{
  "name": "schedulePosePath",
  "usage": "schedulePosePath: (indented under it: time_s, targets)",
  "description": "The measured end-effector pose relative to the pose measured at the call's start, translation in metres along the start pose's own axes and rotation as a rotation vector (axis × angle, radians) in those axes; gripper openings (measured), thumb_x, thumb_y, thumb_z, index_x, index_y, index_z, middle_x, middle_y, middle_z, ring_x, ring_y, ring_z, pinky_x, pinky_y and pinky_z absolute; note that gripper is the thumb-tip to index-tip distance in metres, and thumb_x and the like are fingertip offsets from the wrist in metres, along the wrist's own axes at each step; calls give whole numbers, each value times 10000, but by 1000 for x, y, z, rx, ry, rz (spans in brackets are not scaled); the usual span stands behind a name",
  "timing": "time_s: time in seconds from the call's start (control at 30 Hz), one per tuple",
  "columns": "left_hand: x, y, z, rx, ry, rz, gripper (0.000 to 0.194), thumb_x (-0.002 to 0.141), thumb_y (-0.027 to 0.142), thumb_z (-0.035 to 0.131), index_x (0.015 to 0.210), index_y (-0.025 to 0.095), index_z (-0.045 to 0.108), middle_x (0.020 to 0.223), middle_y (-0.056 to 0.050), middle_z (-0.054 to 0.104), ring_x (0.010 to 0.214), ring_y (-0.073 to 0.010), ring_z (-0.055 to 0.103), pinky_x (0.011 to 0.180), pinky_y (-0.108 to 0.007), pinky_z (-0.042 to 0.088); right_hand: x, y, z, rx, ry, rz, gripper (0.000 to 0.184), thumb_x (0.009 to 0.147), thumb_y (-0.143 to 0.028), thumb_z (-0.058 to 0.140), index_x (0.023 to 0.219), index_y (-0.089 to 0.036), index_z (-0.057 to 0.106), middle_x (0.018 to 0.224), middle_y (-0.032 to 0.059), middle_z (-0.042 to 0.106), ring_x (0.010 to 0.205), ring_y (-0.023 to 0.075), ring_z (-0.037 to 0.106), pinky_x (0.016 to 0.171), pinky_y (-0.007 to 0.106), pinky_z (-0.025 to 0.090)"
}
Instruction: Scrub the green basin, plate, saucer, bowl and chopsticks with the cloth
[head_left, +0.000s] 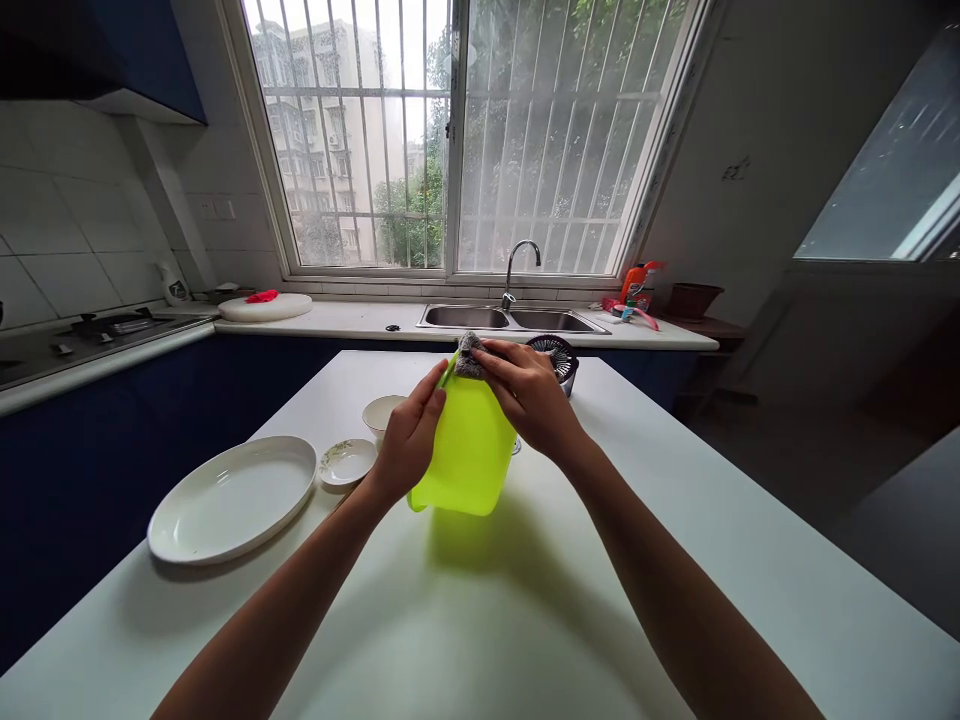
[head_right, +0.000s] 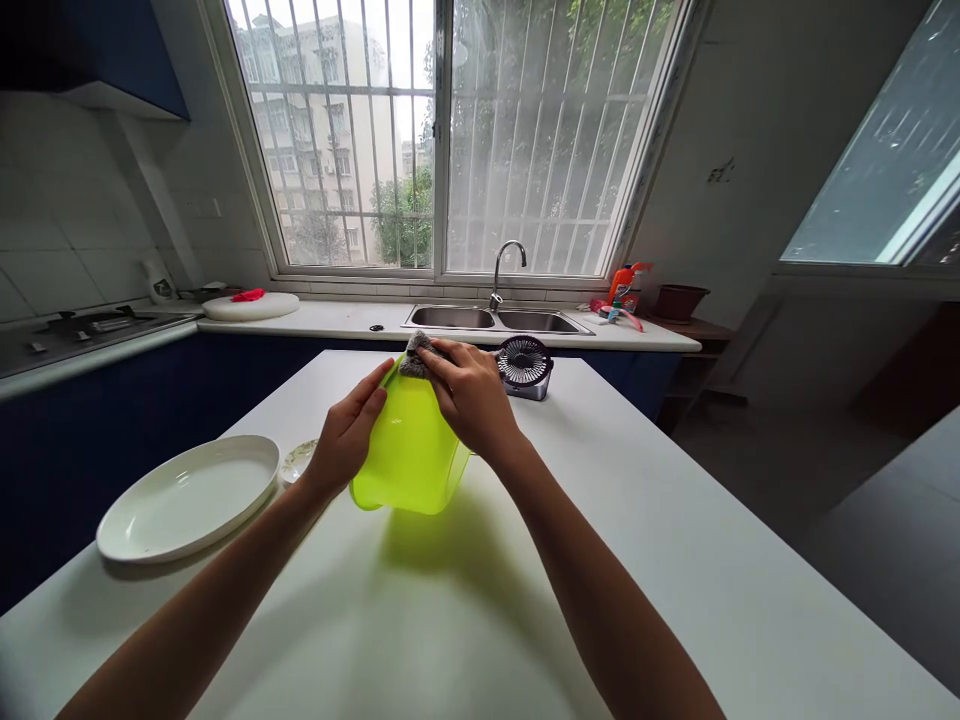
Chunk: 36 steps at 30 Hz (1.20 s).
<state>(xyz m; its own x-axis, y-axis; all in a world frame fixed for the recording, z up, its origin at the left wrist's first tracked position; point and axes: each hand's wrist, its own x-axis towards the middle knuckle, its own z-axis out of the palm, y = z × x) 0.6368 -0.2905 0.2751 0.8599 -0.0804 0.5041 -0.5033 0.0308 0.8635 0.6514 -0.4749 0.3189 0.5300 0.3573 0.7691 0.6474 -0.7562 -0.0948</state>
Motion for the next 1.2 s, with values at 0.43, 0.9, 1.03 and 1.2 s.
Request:
schedulePosePath:
  time_s: [0.43,0.9,1.03,1.2]
  targets:
    - [28,16,8,-374,40,-231,522,793,347,758,1281,205,641,1115,-69,745,930,-216,707,787,-307,560,-21,-21,2,-76,93,-148,356,989,-198,482,1303,-238,646,1338,98,625,1244,277,537,1042,469,418]
    - [13,21,11,-519,-32,-268,463,690,308,850,1109,167,712,994,-87,777,836,-210,737,706,-268,575,-31,6,19,-17,231,-56,360,1029,-258,439,1346,-230,607,1356,124,609,1223,268,566,988,452,446]
    - [10,22,8,-522,-10,-270,458,710,328,833,1123,174,712,969,-78,779,783,-201,739,689,-278,586,-26,13,12,-12,254,-24,344,1020,-270,460,1319,-241,628,1335,114,628,1201,260,581,986,444,444]
    - [11,20,-3,-537,59,-272,428,732,346,809,1113,174,717,929,-73,779,735,-199,733,680,-307,594,-23,25,5,134,376,119,318,1008,-343,481,1235,-250,684,1241,95,687,1144,256,624,982,454,477]
